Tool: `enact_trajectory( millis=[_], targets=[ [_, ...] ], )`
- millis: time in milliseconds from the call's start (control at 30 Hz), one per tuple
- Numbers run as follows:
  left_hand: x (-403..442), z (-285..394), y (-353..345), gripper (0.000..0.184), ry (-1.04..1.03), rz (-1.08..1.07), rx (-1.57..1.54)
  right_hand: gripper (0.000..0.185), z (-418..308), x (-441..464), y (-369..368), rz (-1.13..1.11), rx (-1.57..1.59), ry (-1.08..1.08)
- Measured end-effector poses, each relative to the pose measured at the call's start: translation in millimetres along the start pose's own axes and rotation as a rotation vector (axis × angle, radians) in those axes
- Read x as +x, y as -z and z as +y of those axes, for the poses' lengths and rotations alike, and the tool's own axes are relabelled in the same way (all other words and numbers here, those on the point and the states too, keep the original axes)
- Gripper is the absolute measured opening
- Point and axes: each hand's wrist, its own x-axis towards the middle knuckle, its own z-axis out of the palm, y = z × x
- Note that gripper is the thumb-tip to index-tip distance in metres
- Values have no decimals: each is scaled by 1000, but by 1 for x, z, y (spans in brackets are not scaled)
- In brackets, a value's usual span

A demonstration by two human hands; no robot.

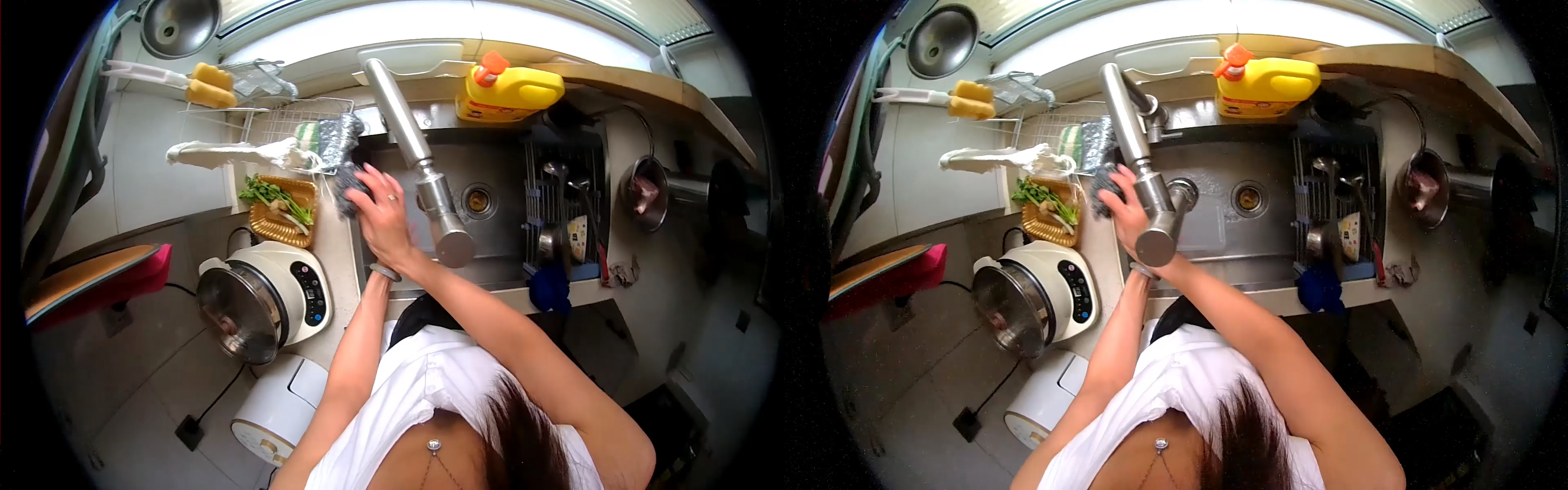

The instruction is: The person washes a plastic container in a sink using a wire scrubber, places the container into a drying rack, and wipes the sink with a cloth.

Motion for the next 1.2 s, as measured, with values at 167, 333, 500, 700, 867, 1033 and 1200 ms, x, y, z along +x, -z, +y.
enact_trajectory(
  millis=[167,333,500,700,867,1033,1200],
  targets=[
    [4,0,3,52,226,-132,-681,32,38,-86,69,43,100,-549],
    [6,3,-22,49,235,-325,-784,26,54,-82,107,-68,121,-429],
    [-8,24,-41,49,268,-311,-882,37,71,-75,102,-108,161,-257],
    [-10,37,-53,51,218,-266,-728,46,92,-61,108,-145,193,-322],
    [-15,35,-45,60,230,-364,-679,37,81,-83,118,-432,241,-219],
    [-22,34,-66,62,204,-281,-663,32,113,-58,103,-136,1,-224],
    [-20,46,-54,53,204,-212,-687,33,95,-73,108,-389,82,-160]
  ],
)
